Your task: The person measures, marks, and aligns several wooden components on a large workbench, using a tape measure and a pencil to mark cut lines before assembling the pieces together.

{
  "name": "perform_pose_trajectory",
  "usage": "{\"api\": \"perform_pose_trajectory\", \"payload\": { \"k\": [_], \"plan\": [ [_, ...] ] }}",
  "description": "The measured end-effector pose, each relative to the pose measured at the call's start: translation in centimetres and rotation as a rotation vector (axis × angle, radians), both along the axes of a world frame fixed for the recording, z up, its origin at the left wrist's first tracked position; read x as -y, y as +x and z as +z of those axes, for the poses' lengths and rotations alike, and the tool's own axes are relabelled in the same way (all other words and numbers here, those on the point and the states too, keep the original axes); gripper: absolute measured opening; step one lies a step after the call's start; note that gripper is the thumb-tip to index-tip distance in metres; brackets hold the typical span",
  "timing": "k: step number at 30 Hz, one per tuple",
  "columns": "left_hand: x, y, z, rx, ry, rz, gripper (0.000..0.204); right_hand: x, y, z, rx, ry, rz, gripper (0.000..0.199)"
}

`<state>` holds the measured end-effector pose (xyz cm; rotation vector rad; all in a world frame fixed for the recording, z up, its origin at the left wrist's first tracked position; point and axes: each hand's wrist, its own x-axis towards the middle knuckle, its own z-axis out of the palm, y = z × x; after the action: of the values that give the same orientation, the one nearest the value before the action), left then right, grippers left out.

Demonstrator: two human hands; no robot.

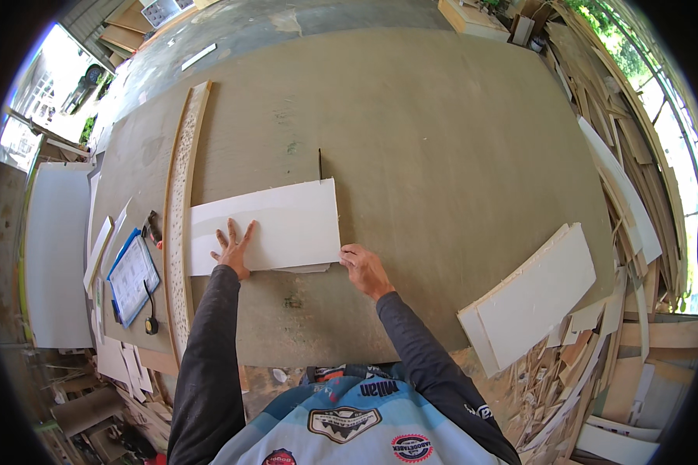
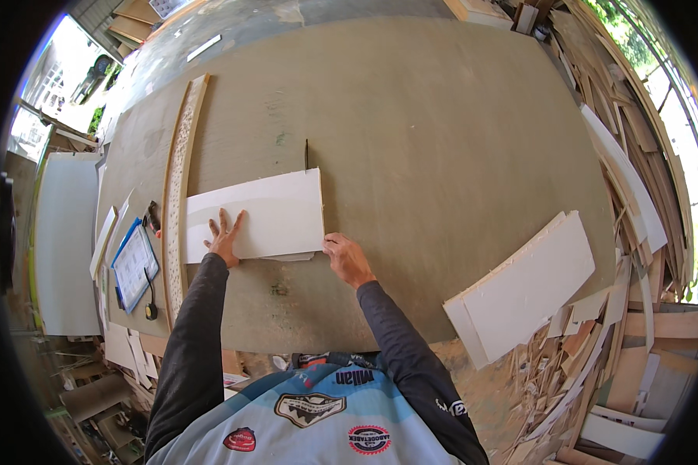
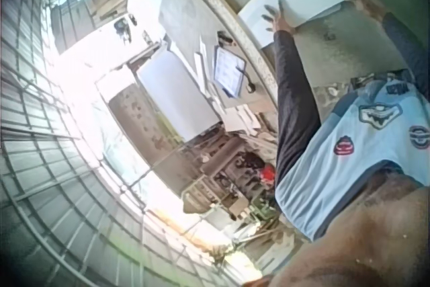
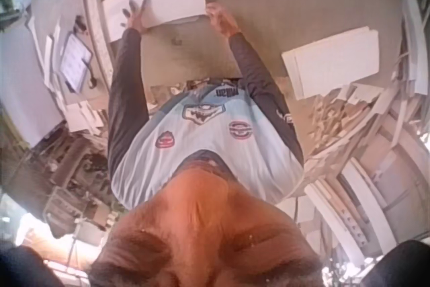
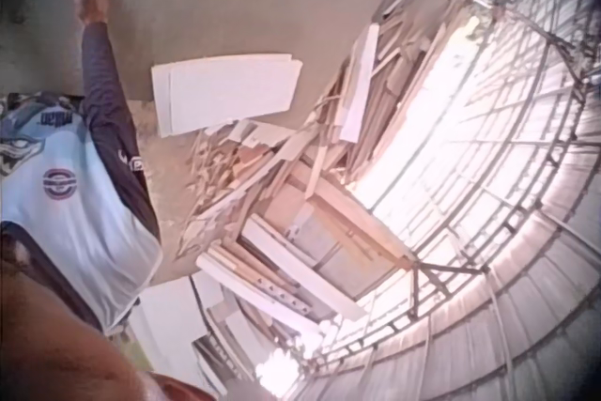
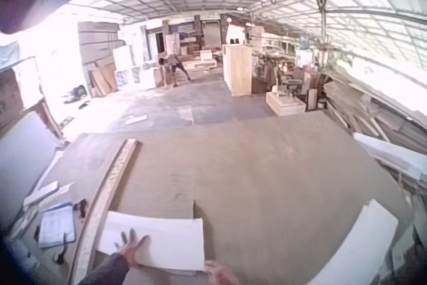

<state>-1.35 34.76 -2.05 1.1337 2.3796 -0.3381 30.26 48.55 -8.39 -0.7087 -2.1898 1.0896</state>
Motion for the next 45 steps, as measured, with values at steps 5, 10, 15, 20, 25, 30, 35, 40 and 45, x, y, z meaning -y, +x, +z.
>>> {"api": "perform_pose_trajectory", "payload": {
  "k": [5, 10, 15, 20, 25, 30, 35, 40, 45],
  "plan": [
    [-0.4, 0.2, 0.5, 0.001, 0.007, 0.004, 0.142, -0.1, -0.3, -0.4, 0.01, 0.031, -0.01, 0.011],
    [-0.8, -0.2, 0.7, -0.005, 0.019, 0.006, 0.141, -0.7, -0.8, -0.2, -0.012, 0.064, -0.008, 0.012],
    [-1.7, -0.4, 0.8, -0.008, 0.008, 0.012, 0.14, -1.3, -1.1, -0.2, -0.005, 0.09, -0.009, 0.012],
    [-2.2, -0.5, 0.9, -0.005, 0.017, 0.02, 0.14, -1.9, -1.4, -0.1, 0.004, 0.054, -0.005, 0.012],
    [-2.5, -0.9, 0.7, -0.011, 0.022, 0.009, 0.141, -2.4, -1.7, -0.3, -0.002, 0.093, -0.011, 0.011],
    [-2.4, -1.6, 0.0, -0.002, 0.051, 0.009, 0.14, -2.5, -2.1, -0.7, -0.052, 0.081, -0.029, 0.012],
    [-2.9, -1.6, 0.2, -0.013, 0.041, 0.015, 0.138, -2.9, -2.3, -0.5, 0.006, 0.105, -0.018, 0.013],
    [-3.7, -1.9, 0.6, -0.017, 0.036, 0.016, 0.139, -3.5, -2.8, -0.5, -0.014, 0.134, -0.026, 0.01],
    [-4.2, -2.4, 0.1, -0.028, 0.055, 0.006, 0.14, -4.3, -3.1, -0.6, 0.025, 0.131, -0.029, 0.012]
  ]
}}
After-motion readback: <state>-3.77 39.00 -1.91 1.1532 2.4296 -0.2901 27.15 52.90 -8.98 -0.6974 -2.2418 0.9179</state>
